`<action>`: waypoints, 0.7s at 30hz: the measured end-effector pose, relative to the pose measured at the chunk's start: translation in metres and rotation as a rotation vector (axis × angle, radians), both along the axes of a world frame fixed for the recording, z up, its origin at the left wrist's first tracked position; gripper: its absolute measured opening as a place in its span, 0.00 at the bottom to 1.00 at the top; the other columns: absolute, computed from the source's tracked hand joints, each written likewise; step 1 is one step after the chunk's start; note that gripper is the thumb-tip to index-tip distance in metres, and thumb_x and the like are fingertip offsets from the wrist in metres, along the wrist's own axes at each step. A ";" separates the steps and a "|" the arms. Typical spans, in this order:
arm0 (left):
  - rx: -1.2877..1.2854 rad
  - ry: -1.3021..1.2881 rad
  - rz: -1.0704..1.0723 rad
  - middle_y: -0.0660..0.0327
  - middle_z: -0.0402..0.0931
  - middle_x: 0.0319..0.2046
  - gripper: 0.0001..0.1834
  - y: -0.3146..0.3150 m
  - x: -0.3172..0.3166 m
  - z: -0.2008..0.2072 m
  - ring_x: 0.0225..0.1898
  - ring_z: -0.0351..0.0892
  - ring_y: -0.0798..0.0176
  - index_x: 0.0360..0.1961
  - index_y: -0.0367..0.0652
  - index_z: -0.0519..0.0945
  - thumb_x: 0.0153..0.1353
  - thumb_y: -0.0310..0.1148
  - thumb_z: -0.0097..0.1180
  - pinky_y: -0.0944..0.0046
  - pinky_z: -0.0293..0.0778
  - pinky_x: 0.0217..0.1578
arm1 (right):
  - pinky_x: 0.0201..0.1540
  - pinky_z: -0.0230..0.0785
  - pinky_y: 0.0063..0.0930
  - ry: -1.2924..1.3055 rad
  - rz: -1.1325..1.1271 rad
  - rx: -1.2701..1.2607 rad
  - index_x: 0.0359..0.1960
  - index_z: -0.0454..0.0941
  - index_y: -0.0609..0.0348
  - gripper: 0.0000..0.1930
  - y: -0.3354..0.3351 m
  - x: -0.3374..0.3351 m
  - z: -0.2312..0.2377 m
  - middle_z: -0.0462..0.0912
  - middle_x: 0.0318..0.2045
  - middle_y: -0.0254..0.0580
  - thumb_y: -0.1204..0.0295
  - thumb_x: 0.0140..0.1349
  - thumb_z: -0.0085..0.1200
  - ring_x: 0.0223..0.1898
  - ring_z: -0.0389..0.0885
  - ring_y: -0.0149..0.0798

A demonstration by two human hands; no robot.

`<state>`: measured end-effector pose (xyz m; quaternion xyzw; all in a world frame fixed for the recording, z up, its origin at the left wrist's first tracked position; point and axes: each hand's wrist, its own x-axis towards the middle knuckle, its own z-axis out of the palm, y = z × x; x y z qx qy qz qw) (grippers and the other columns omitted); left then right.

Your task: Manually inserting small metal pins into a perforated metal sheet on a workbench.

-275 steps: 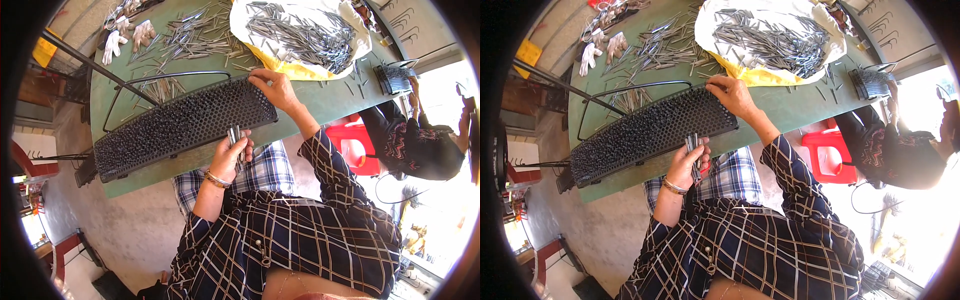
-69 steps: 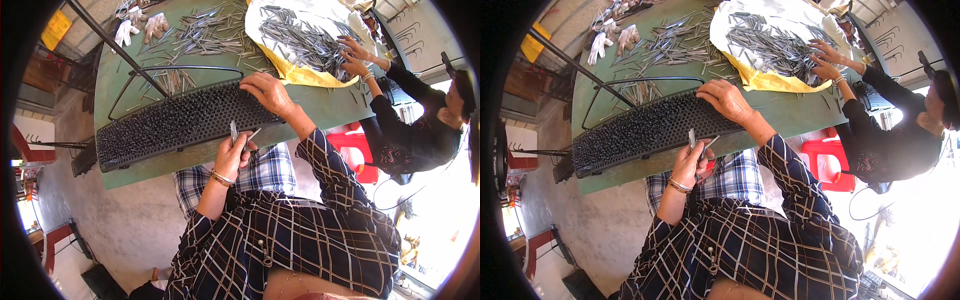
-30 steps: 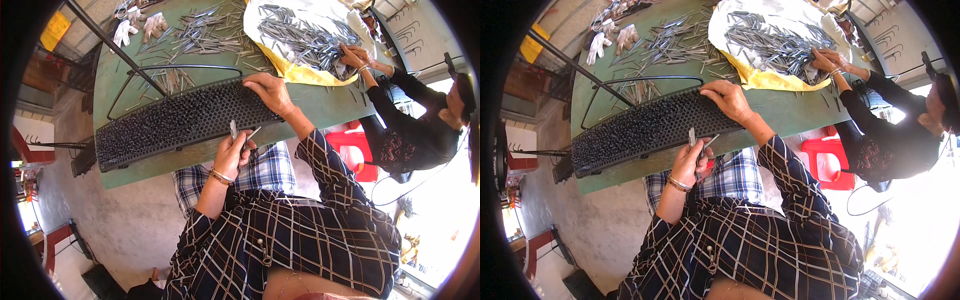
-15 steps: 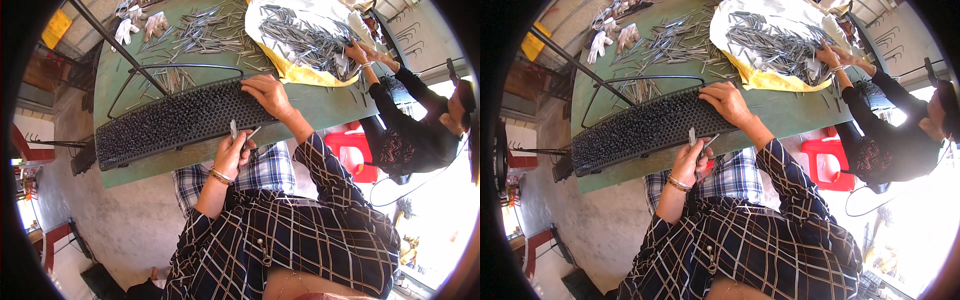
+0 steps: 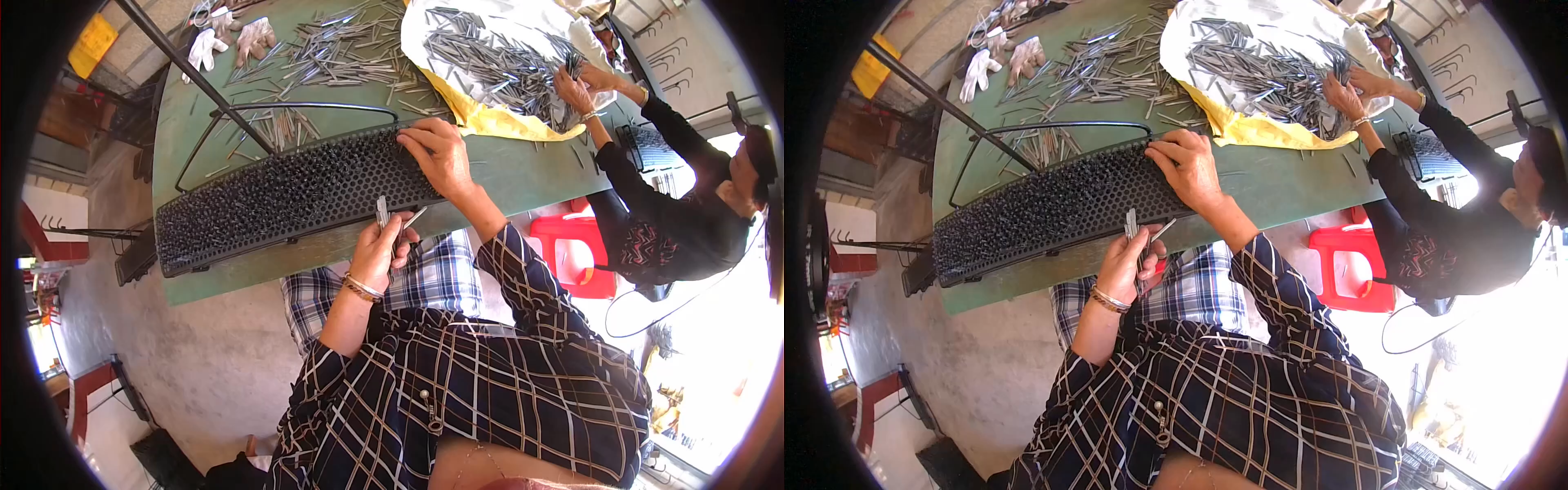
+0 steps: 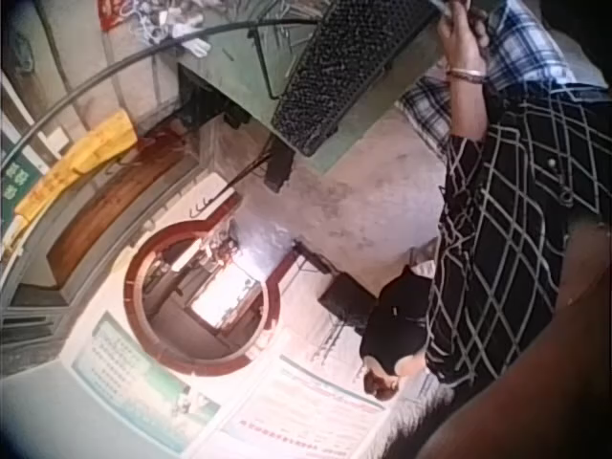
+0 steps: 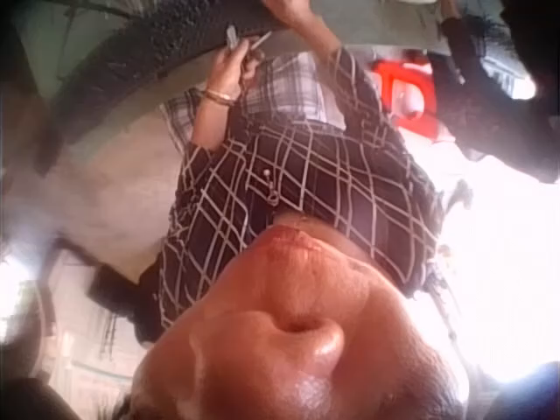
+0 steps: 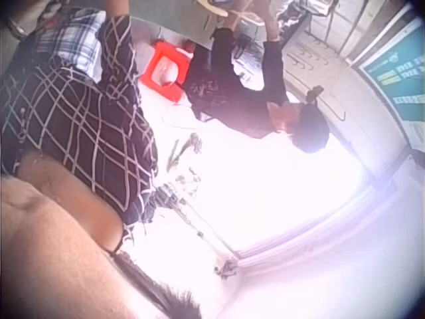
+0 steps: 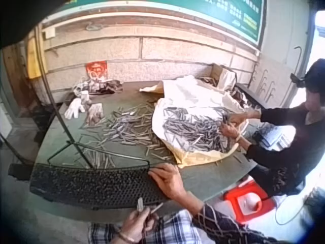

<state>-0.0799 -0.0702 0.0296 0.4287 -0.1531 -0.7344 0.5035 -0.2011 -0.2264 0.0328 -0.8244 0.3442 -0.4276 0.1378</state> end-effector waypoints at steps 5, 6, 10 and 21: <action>-0.036 0.030 0.016 0.62 0.74 0.28 0.18 0.001 0.000 -0.006 0.21 0.64 0.78 0.48 0.37 0.72 0.67 0.41 0.46 0.78 0.59 0.17 | 0.44 0.63 0.34 0.117 -0.051 -0.040 0.33 0.83 0.56 0.08 0.012 0.000 0.010 0.78 0.33 0.36 0.71 0.51 0.61 0.37 0.76 0.39; -0.055 0.025 0.013 0.62 0.74 0.29 0.18 0.001 0.000 -0.007 0.22 0.65 0.78 0.48 0.38 0.72 0.66 0.41 0.47 0.78 0.60 0.18 | 0.44 0.63 0.34 0.118 -0.052 -0.039 0.33 0.83 0.56 0.08 0.012 0.000 0.011 0.78 0.33 0.36 0.71 0.51 0.61 0.37 0.76 0.39; -0.067 0.023 0.057 0.61 0.74 0.30 0.17 0.000 0.000 -0.006 0.23 0.66 0.77 0.49 0.39 0.72 0.67 0.40 0.47 0.77 0.61 0.18 | 0.37 0.67 0.29 -0.049 -0.070 0.015 0.36 0.82 0.58 0.09 0.014 -0.004 0.017 0.79 0.33 0.39 0.70 0.53 0.60 0.33 0.77 0.37; -0.163 0.098 0.115 0.58 0.75 0.30 0.17 -0.005 -0.007 0.001 0.24 0.67 0.75 0.48 0.36 0.70 0.68 0.40 0.45 0.75 0.64 0.20 | 0.31 0.70 0.19 -0.408 0.092 0.897 0.40 0.79 0.67 0.12 0.046 -0.017 0.036 0.82 0.27 0.36 0.71 0.59 0.57 0.27 0.76 0.24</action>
